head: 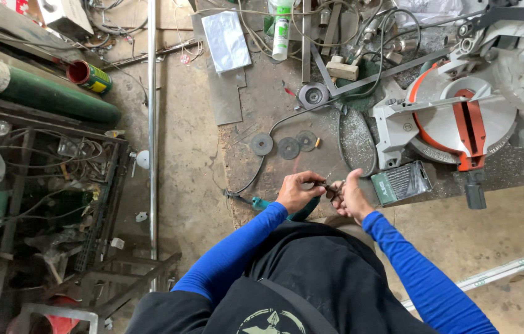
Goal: The person uses their hands to assemble small metal and plastic components on a workbench in a fabrication area.
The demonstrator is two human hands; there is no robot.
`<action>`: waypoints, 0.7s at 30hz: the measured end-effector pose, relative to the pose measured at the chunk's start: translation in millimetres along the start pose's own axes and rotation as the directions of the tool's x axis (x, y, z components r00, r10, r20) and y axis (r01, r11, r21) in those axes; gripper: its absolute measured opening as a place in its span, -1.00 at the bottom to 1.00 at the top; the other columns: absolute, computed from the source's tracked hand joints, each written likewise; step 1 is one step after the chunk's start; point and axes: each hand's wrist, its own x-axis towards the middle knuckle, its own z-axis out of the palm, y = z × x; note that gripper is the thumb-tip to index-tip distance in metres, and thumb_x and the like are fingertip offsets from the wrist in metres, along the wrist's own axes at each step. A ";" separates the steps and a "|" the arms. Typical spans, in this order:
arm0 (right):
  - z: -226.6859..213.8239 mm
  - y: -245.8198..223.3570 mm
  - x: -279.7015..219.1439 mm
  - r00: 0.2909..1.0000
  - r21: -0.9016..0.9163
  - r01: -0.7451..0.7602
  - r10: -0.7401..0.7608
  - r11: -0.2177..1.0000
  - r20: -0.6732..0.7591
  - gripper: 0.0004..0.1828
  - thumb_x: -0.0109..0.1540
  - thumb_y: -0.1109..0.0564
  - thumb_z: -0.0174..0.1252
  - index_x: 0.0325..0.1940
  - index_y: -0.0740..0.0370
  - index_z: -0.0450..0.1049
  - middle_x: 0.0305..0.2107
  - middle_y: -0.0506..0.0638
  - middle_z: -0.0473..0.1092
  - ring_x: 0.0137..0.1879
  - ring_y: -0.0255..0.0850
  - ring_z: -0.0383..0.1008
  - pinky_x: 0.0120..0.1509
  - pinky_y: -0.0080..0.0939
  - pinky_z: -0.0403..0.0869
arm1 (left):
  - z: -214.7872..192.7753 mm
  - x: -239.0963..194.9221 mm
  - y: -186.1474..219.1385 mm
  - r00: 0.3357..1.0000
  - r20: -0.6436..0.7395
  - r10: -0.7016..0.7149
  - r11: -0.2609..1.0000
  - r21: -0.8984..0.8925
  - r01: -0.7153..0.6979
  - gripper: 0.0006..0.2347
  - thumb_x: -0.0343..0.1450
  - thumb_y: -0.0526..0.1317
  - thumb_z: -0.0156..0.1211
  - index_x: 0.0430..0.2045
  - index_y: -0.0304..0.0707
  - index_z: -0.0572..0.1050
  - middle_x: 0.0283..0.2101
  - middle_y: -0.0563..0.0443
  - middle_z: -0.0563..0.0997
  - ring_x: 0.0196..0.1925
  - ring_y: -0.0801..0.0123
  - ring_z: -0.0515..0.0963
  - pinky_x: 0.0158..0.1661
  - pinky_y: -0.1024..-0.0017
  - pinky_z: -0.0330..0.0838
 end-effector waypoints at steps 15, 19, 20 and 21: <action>-37.6 15.4 47.2 0.819 0.524 -0.571 0.477 0.632 0.318 -0.86 0.36 0.17 -0.02 -0.28 0.23 0.31 -0.57 -0.14 0.22 -0.55 -0.46 0.18 -0.60 -0.52 0.14 | -6.7 -15.2 8.5 0.997 0.011 0.074 0.997 -0.026 -0.074 -0.76 0.27 -0.24 0.47 -0.21 -0.20 0.67 -0.25 -0.07 0.73 -0.15 0.32 0.71 -0.06 0.38 0.53; -32.2 31.3 64.6 0.810 0.616 -0.571 0.494 0.543 0.315 -0.89 0.34 0.22 -0.01 -0.28 0.24 0.36 -0.59 -0.18 0.23 -0.57 -0.51 0.19 -0.67 -0.55 0.07 | -8.6 -14.7 9.8 0.997 0.017 0.070 0.997 -0.021 -0.069 -0.76 0.27 -0.24 0.46 -0.21 -0.19 0.67 -0.23 -0.07 0.74 -0.14 0.30 0.72 -0.04 0.37 0.54; -32.0 33.1 66.3 0.815 0.642 -0.550 0.509 0.534 0.275 -0.88 0.34 0.24 -0.04 -0.30 0.24 0.33 -0.58 -0.16 0.24 -0.56 -0.50 0.19 -0.67 -0.56 0.06 | -8.3 -14.8 10.2 0.999 0.021 0.050 0.998 -0.029 -0.049 -0.75 0.26 -0.24 0.45 -0.21 -0.19 0.67 -0.24 -0.08 0.74 -0.15 0.29 0.72 -0.05 0.37 0.54; -32.6 34.3 68.2 0.818 0.667 -0.528 0.525 0.526 0.235 -0.87 0.34 0.26 -0.08 -0.32 0.25 0.30 -0.56 -0.15 0.25 -0.55 -0.50 0.20 -0.67 -0.57 0.06 | -9.0 -14.0 9.9 0.999 0.019 0.049 0.998 -0.030 -0.049 -0.75 0.26 -0.24 0.45 -0.21 -0.19 0.67 -0.24 -0.08 0.74 -0.15 0.29 0.72 -0.05 0.37 0.54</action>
